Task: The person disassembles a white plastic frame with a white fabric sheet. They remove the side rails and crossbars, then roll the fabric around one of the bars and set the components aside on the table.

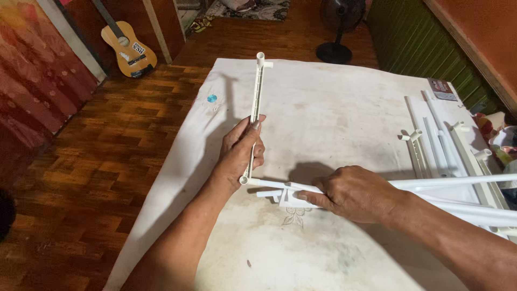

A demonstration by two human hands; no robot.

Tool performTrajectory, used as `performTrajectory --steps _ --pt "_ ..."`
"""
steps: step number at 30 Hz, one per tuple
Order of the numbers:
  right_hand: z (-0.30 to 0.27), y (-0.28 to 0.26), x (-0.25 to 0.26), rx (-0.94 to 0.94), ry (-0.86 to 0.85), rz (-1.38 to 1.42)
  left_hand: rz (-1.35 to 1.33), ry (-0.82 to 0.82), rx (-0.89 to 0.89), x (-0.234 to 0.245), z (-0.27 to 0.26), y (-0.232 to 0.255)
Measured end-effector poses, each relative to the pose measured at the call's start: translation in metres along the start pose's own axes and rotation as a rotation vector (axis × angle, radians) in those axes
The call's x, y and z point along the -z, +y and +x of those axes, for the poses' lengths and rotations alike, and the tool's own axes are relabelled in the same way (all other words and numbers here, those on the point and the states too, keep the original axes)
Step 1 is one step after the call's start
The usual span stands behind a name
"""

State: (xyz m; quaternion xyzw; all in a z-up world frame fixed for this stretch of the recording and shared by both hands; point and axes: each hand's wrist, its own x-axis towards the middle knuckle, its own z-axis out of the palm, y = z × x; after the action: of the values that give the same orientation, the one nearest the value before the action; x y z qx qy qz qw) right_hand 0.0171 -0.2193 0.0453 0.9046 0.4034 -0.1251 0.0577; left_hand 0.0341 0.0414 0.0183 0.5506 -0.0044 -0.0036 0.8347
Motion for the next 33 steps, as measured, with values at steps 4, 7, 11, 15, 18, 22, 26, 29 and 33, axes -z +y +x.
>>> performTrajectory --steps 4,7,11,15,18,22,26,29,33 --pt "-0.005 0.0 -0.005 0.133 0.437 -0.397 0.041 0.112 0.092 0.003 0.006 -0.007" --pt "-0.008 0.001 -0.004 0.03 0.286 -0.651 0.038 0.191 0.164 0.0 0.008 -0.011" --pt "-0.006 -0.006 0.002 0.043 0.291 -0.535 -0.008 0.095 0.138 0.001 0.004 -0.003" --pt "-0.007 -0.008 0.005 0.115 0.07 -0.056 0.034 -0.102 0.063 0.001 -0.003 0.009" --pt "-0.011 -0.007 0.003 0.043 0.01 0.086 -0.022 -0.124 0.044 -0.002 -0.005 0.008" --pt "-0.014 0.004 -0.008 0.073 0.286 -0.403 0.047 0.152 0.081 -0.005 0.002 -0.005" --pt "-0.022 0.029 -0.017 0.054 0.404 -0.816 0.076 0.315 -0.184 0.021 -0.003 0.003" --pt "-0.043 0.049 -0.023 0.038 0.542 -0.9 0.028 0.45 -0.149 0.047 0.007 0.028" --pt "-0.067 0.08 -0.024 -0.092 0.331 -0.909 0.036 0.319 -0.109 0.038 0.007 0.017"
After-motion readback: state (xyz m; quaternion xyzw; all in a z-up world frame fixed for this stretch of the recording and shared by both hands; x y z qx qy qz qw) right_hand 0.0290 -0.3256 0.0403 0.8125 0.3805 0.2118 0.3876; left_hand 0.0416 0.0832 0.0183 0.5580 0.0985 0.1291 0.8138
